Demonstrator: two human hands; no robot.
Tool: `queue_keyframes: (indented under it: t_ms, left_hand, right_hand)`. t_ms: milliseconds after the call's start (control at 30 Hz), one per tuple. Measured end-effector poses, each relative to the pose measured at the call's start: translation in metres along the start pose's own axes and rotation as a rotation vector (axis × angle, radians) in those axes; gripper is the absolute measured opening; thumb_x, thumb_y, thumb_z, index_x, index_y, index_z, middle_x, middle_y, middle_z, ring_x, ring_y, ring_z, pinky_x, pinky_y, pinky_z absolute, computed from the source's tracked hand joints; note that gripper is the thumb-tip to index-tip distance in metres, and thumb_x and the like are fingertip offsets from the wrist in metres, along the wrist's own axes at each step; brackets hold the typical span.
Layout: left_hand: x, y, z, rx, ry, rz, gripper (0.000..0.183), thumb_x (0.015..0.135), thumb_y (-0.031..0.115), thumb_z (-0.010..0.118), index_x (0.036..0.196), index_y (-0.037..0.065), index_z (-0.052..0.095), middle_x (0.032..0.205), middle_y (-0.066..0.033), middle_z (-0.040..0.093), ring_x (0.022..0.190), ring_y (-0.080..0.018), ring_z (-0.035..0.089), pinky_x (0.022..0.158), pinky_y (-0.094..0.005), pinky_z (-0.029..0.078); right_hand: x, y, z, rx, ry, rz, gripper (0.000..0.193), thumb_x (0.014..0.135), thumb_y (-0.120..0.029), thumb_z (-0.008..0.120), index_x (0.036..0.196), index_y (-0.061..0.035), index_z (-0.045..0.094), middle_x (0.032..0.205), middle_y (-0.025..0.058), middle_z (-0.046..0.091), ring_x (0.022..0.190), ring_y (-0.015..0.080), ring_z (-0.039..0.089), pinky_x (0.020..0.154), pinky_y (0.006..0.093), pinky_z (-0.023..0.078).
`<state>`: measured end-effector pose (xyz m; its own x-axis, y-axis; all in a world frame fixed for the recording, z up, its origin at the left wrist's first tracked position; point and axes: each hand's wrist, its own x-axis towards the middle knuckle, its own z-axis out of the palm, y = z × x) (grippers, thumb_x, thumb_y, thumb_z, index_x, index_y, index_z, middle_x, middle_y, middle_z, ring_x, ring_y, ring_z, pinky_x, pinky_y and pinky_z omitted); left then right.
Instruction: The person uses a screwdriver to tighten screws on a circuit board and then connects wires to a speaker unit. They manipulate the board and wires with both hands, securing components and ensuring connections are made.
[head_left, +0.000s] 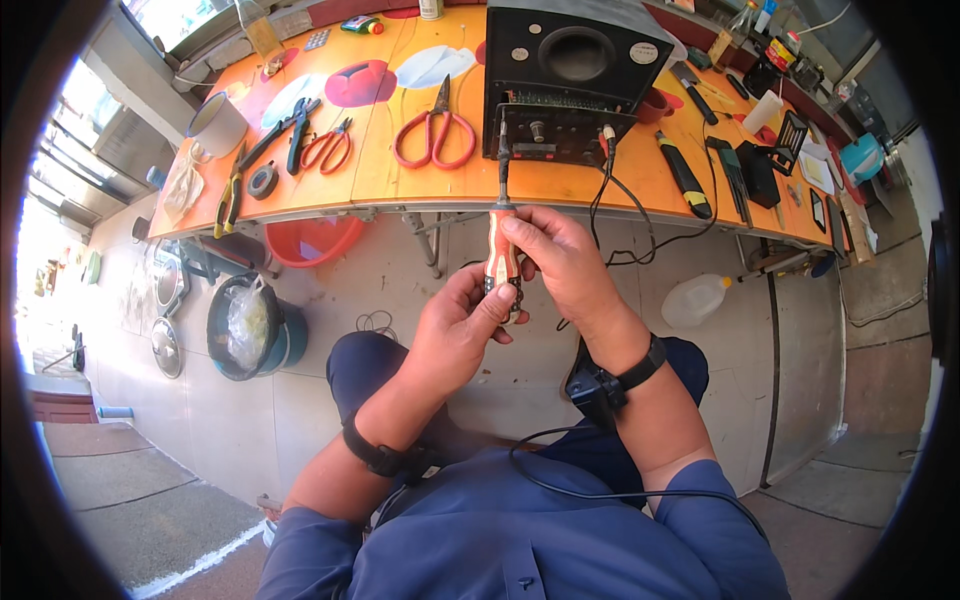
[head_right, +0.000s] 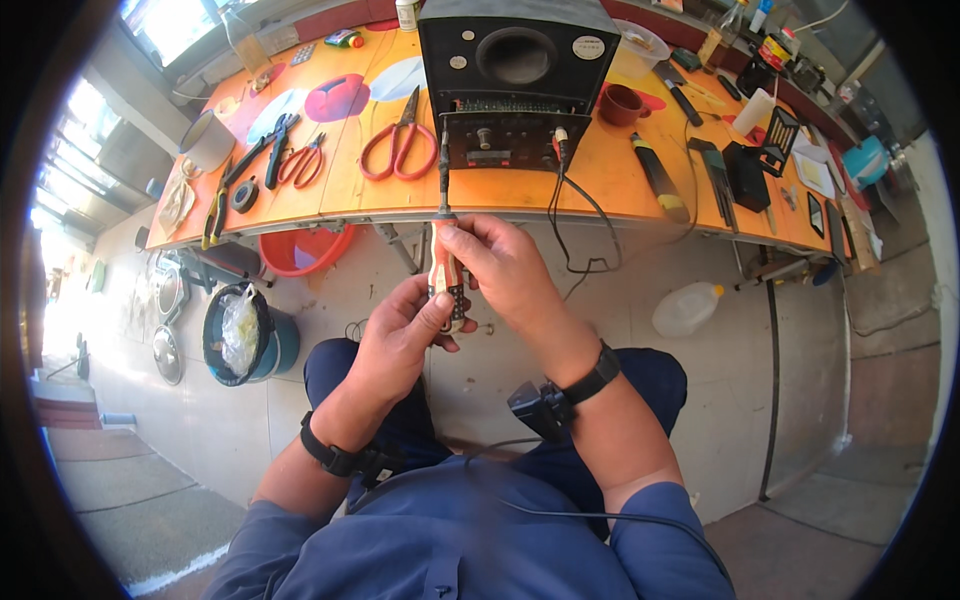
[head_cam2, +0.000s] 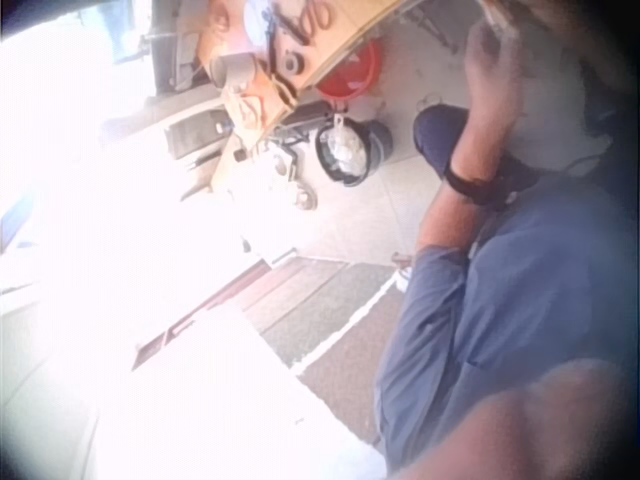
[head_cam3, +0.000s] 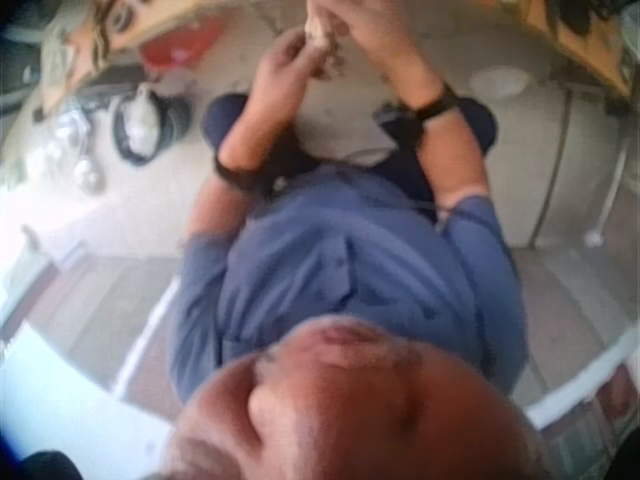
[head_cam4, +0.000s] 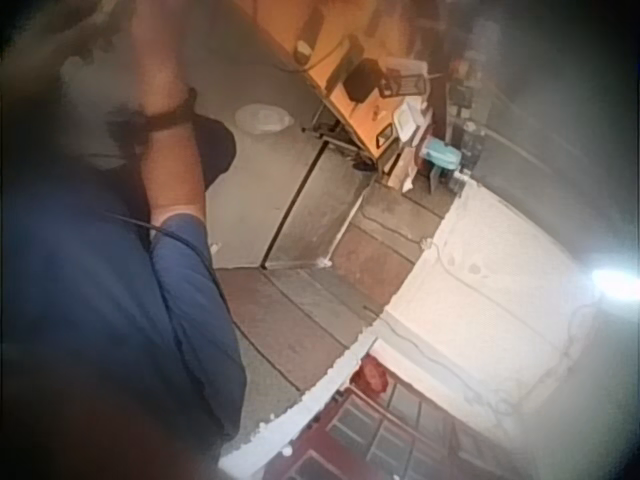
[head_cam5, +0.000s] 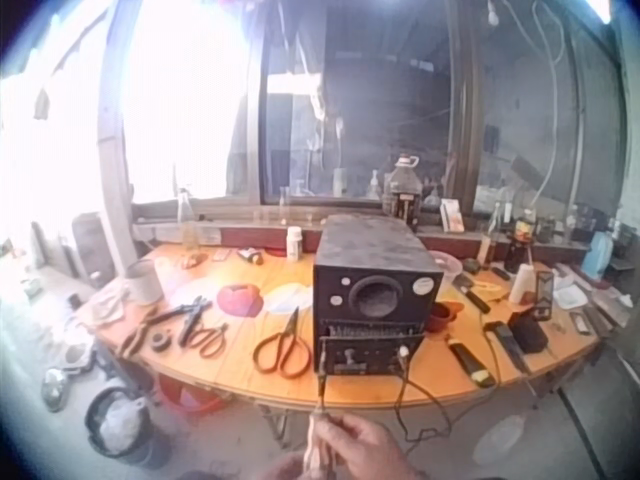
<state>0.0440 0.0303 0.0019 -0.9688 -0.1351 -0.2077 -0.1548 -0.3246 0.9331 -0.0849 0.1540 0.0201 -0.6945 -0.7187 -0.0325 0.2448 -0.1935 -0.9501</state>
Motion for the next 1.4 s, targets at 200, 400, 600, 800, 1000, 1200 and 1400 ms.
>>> queue_keyframes:
  t_ms: [200,400,600,800,1000,1200,1400]
  left_hand:
    - [0.001,0.002,0.002,-0.023,0.012,0.008,0.039,0.107,0.025,0.061,0.135,-0.001,0.054,0.112,-0.0058,0.066,0.095,-0.0157,0.071,0.072,-0.0257,0.055]
    - [0.002,0.004,0.003,-0.028,0.018,0.011,0.04,0.107,0.025,0.06,0.136,-0.001,0.053,0.112,-0.0059,0.066,0.095,-0.0163,0.071,0.072,-0.0259,0.055]
    - [0.001,0.007,0.005,-0.054,0.021,0.007,0.044,0.106,0.025,0.062,0.138,-0.003,0.051,0.106,-0.0049,0.064,0.092,-0.0141,0.069,0.07,-0.0246,0.054]
    - [0.002,0.008,0.005,-0.051,0.023,-0.001,0.044,0.106,0.025,0.062,0.139,-0.002,0.051,0.106,-0.0044,0.065,0.092,-0.0139,0.07,0.07,-0.0243,0.054]
    - [0.001,0.008,0.005,-0.069,0.03,-0.006,0.043,0.106,0.025,0.062,0.138,-0.001,0.052,0.108,-0.005,0.066,0.093,-0.0144,0.07,0.07,-0.0248,0.054]
    - [-0.001,0.011,0.004,-0.075,0.022,-0.002,0.041,0.106,0.025,0.061,0.136,-0.001,0.052,0.108,-0.0049,0.066,0.093,-0.0147,0.07,0.07,-0.0251,0.053]
    - [-0.002,0.013,0.004,-0.072,0.02,0.0,0.041,0.107,0.026,0.061,0.136,-0.001,0.053,0.107,-0.0049,0.067,0.092,-0.0144,0.07,0.069,-0.025,0.053]
  right_hand:
    - [0.002,0.0,0.0,-0.006,-0.014,-0.004,0.027,0.104,-0.031,0.061,0.106,-0.0061,0.07,0.084,-0.0038,0.066,0.071,0.0034,0.055,0.062,0.0209,0.04]
    - [0.003,-0.002,0.0,0.002,-0.008,-0.009,0.027,0.104,-0.031,0.061,0.105,-0.0058,0.071,0.083,-0.0036,0.066,0.071,0.0034,0.055,0.062,0.0206,0.04]
    - [0.005,-0.005,0.0,0.021,-0.031,0.0,0.027,0.104,-0.031,0.061,0.105,-0.0057,0.071,0.082,-0.0032,0.066,0.07,0.0037,0.055,0.061,0.0207,0.04]
    - [0.005,-0.006,-0.003,-0.065,0.025,0.013,0.029,0.104,-0.033,0.061,0.107,-0.0054,0.071,0.085,-0.0032,0.067,0.073,0.0041,0.057,0.061,0.0202,0.04]
    - [0.007,-0.024,-0.038,-0.392,0.367,-0.252,0.028,0.103,-0.03,0.065,0.116,-0.0061,0.069,0.097,-0.0018,0.068,0.08,0.0061,0.062,0.064,0.0205,0.045]
    - [0.021,-0.054,-0.095,-0.929,0.737,-0.602,0.034,0.094,-0.019,0.076,0.122,-0.0024,0.066,0.103,0.0081,0.067,0.078,0.0134,0.066,0.073,0.0276,0.054]
    - [0.041,-0.052,-0.117,-0.866,0.62,-0.482,0.035,0.095,-0.013,0.074,0.127,-0.0053,0.062,0.114,0.0083,0.07,0.085,0.0136,0.071,0.073,0.0282,0.055]
